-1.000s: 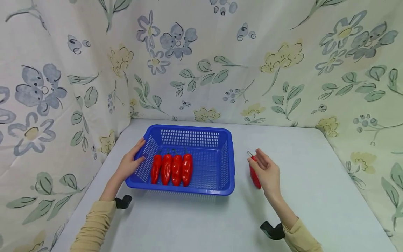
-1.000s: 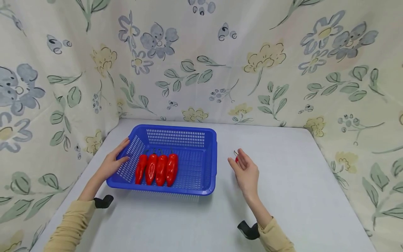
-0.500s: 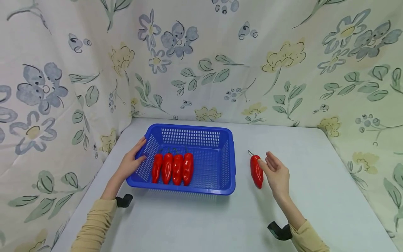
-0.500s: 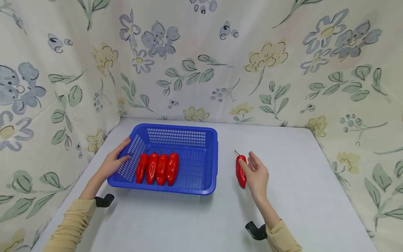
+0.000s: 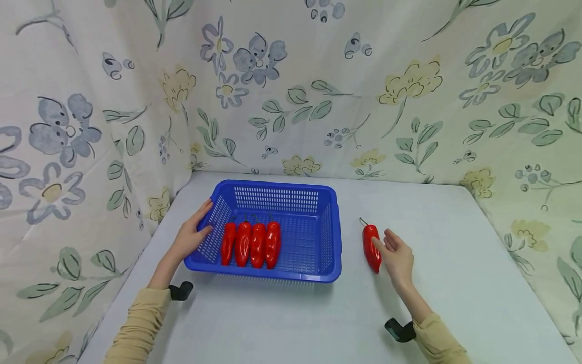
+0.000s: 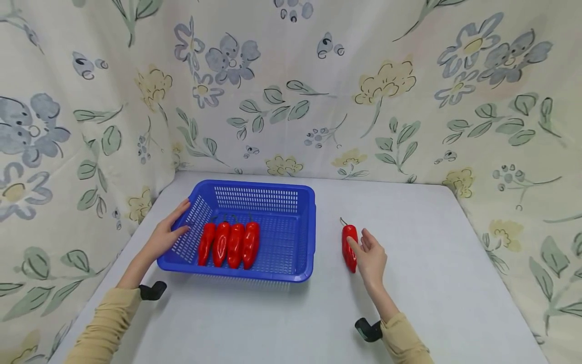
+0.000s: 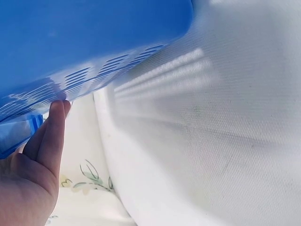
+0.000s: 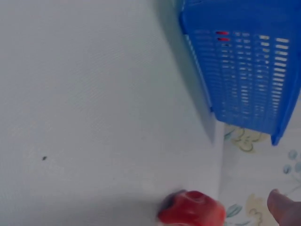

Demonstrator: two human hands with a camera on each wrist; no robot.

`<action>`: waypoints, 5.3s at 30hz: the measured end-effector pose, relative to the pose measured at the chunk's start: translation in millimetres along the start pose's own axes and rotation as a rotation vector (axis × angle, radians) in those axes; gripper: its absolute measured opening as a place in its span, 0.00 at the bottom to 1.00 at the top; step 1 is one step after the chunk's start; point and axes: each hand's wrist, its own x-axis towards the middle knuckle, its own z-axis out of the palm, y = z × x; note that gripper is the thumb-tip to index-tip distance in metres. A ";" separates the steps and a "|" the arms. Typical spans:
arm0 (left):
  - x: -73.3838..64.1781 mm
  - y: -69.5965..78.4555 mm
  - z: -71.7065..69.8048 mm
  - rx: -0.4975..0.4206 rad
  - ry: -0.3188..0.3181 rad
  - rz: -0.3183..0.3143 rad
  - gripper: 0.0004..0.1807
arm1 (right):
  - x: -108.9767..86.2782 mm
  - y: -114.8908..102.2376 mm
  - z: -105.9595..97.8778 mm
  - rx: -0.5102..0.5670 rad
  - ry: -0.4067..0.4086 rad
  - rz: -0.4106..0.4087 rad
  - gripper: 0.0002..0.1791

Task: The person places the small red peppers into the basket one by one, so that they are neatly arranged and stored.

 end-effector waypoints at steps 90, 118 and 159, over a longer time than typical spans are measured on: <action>-1.0 2.2 -0.5 0.001 0.003 -0.007 0.34 | -16.0 -59.7 -4.8 0.183 0.150 -0.086 0.34; -2.3 0.6 0.0 -0.016 0.001 -0.005 0.34 | -29.1 -107.0 50.4 0.385 0.047 -0.173 0.32; 0.1 -0.3 0.8 0.000 0.002 -0.026 0.34 | -42.7 -104.1 148.5 0.410 -0.058 -0.005 0.33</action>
